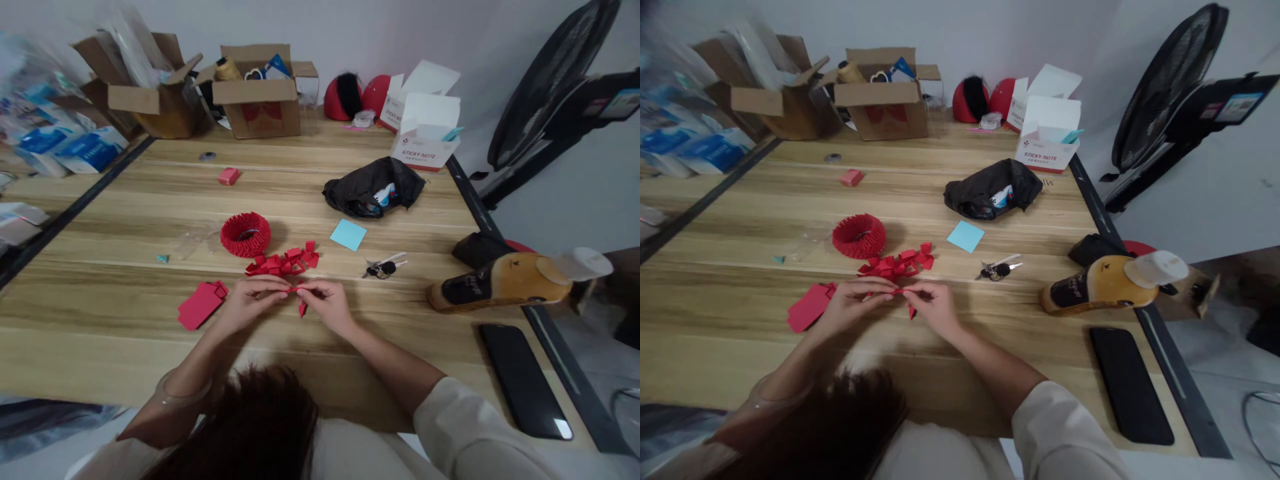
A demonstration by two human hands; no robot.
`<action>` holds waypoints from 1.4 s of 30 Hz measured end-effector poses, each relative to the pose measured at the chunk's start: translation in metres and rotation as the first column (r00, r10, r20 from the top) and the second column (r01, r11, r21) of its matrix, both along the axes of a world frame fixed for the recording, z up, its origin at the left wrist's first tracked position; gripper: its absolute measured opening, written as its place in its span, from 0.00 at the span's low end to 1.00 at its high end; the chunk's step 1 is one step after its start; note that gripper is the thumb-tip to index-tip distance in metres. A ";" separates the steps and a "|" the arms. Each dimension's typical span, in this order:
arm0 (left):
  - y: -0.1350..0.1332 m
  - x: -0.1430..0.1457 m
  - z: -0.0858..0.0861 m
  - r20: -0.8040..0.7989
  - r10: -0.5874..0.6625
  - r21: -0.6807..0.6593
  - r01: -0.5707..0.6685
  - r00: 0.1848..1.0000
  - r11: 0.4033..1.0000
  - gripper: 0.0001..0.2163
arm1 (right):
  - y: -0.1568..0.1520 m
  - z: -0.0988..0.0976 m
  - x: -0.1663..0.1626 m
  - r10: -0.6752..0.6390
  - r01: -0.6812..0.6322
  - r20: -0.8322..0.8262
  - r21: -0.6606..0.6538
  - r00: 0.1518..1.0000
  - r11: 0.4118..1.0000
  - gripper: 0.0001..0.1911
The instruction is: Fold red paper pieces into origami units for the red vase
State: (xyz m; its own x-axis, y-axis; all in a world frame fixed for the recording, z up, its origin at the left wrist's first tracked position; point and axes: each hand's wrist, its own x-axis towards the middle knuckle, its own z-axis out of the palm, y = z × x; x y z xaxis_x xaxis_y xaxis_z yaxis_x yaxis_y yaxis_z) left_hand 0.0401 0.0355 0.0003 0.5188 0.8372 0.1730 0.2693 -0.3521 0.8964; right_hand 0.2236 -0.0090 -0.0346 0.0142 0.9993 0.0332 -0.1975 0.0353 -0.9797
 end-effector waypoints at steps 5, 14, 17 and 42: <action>0.000 0.000 -0.001 -0.016 0.001 0.004 -0.001 1.000 1.000 0.07 | 0.000 -0.002 0.000 -0.049 0.040 0.103 0.093 0.993 0.995 0.06; 0.000 -0.002 -0.009 -0.044 0.058 -0.021 -0.059 0.997 0.998 0.08 | -0.002 -0.004 0.003 -0.087 0.048 0.223 0.179 0.971 0.983 0.05; 0.000 -0.003 -0.010 -0.034 0.057 -0.025 -0.058 0.998 0.998 0.08 | -0.002 -0.004 0.003 -0.078 0.042 0.218 0.166 0.973 0.985 0.06; -0.001 -0.004 -0.012 -0.076 0.051 0.061 -0.047 0.996 0.997 0.07 | 0.001 -0.003 -0.002 0.063 -0.076 -0.119 -0.112 0.991 0.991 0.10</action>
State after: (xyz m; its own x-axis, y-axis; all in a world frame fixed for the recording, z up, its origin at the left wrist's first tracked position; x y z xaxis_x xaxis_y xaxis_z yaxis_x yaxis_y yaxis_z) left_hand 0.0361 0.0347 -0.0117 0.4909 0.8516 0.1838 0.3551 -0.3883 0.8504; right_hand 0.2216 -0.0084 -0.0374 -0.0581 0.9951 -0.0805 -0.3067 -0.0945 -0.9471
